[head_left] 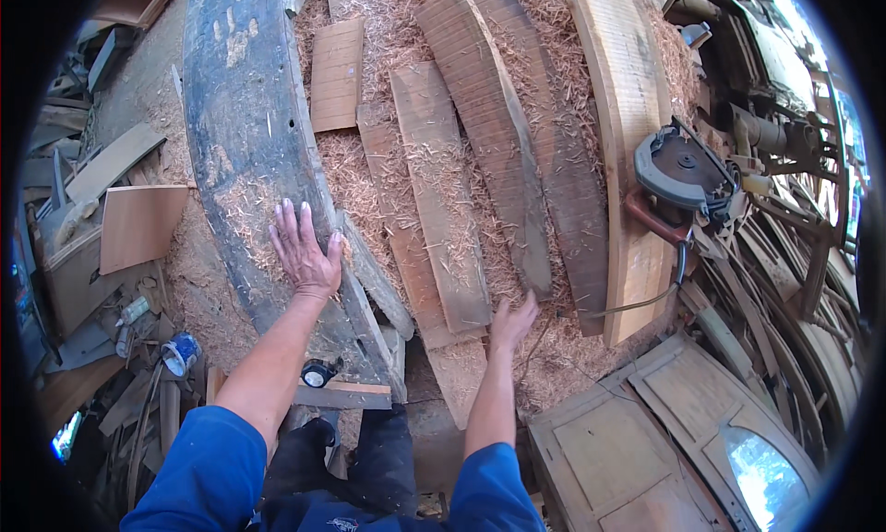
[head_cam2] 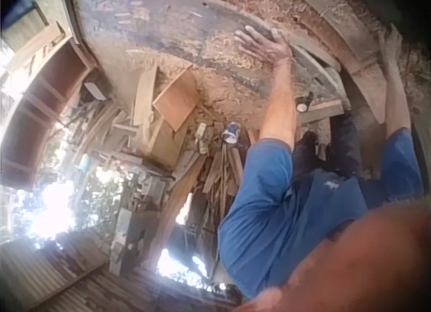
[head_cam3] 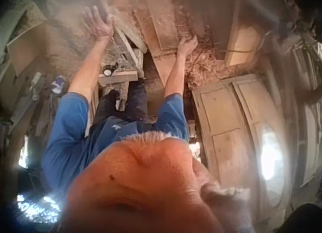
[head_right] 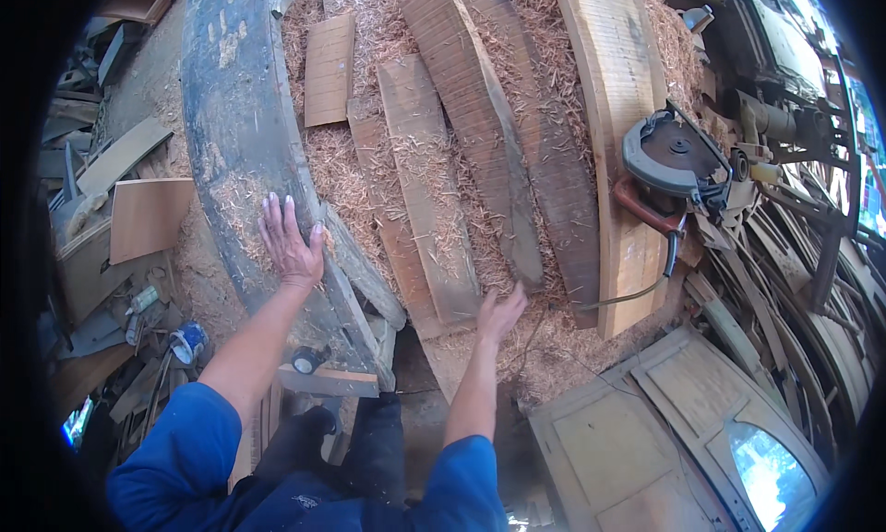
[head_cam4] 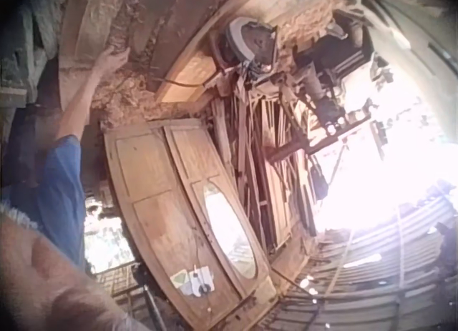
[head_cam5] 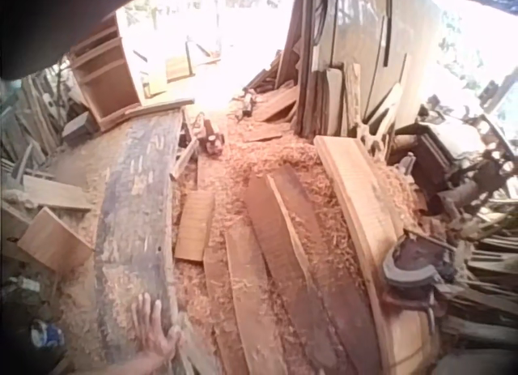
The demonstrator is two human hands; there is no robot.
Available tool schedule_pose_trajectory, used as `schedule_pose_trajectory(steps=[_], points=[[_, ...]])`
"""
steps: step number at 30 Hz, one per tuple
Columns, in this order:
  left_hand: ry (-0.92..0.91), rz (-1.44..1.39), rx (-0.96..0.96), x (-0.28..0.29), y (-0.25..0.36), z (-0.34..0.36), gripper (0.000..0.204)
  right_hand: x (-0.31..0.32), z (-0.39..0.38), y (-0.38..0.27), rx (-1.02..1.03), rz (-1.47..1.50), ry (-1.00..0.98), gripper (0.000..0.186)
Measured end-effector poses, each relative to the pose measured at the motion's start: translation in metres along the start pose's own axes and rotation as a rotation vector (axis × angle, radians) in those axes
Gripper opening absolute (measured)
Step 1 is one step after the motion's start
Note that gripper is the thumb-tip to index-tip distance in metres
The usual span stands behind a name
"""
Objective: The person planes a wooden board using a jointer machine, then walks across a workshop to measure a wooden cabinet and several wooden planks with a tape measure.
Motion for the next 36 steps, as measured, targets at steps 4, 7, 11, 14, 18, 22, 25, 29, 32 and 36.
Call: schedule_pose_trajectory(steps=[4, 7, 11, 14, 18, 22, 25, 29, 32, 36], points=[[-0.013, -0.025, -0.015, -0.003, 0.013, 0.002, 0.075, 0.006, 0.114, -0.033, 0.131, 0.007, 0.073, 0.069], [-0.016, -0.029, -0.031, -0.005, 0.019, 0.004, 0.074, -0.013, 0.146, -0.058, 0.066, -0.135, 0.065, 0.071], [-0.015, -0.017, -0.020, -0.003, 0.012, 0.007, 0.073, -0.020, 0.135, -0.077, 0.009, -0.254, -0.075, 0.068], [-0.013, -0.020, -0.003, 0.001, 0.010, 0.004, 0.072, -0.020, 0.095, -0.086, 0.284, -0.238, -0.043, 0.060], [-0.026, -0.031, -0.008, 0.000, 0.014, 0.003, 0.072, -0.007, 0.074, -0.089, 0.446, 0.026, -0.078, 0.051], [-0.026, -0.032, -0.008, 0.001, 0.008, 0.002, 0.072, 0.023, 0.151, -0.092, 0.689, -0.131, 0.082, 0.058], [-0.029, -0.040, -0.005, 0.002, 0.009, 0.001, 0.071, 0.040, 0.227, -0.097, 0.598, -0.267, 0.230, 0.070], [-0.040, -0.054, -0.013, -0.001, 0.016, 0.006, 0.071, 0.036, 0.276, -0.096, 0.446, -0.446, 0.222, 0.078], [-0.030, -0.057, -0.015, -0.001, 0.011, 0.002, 0.070, 0.029, 0.275, -0.122, 0.151, -0.414, 0.163, 0.079], [-0.041, -0.051, -0.018, 0.000, 0.014, 0.003, 0.074, 0.028, 0.247, -0.124, 0.403, -0.431, 0.290, 0.061]])
Point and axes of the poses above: each hand's wrist, its own z-axis towards the middle knuckle, its own x-axis out of the back of the hand, y = z × x, the point moved 1 cm from there along z, towards the middle knuckle, and after that the axes turned 6 degrees about x, right-handed, at the moved point
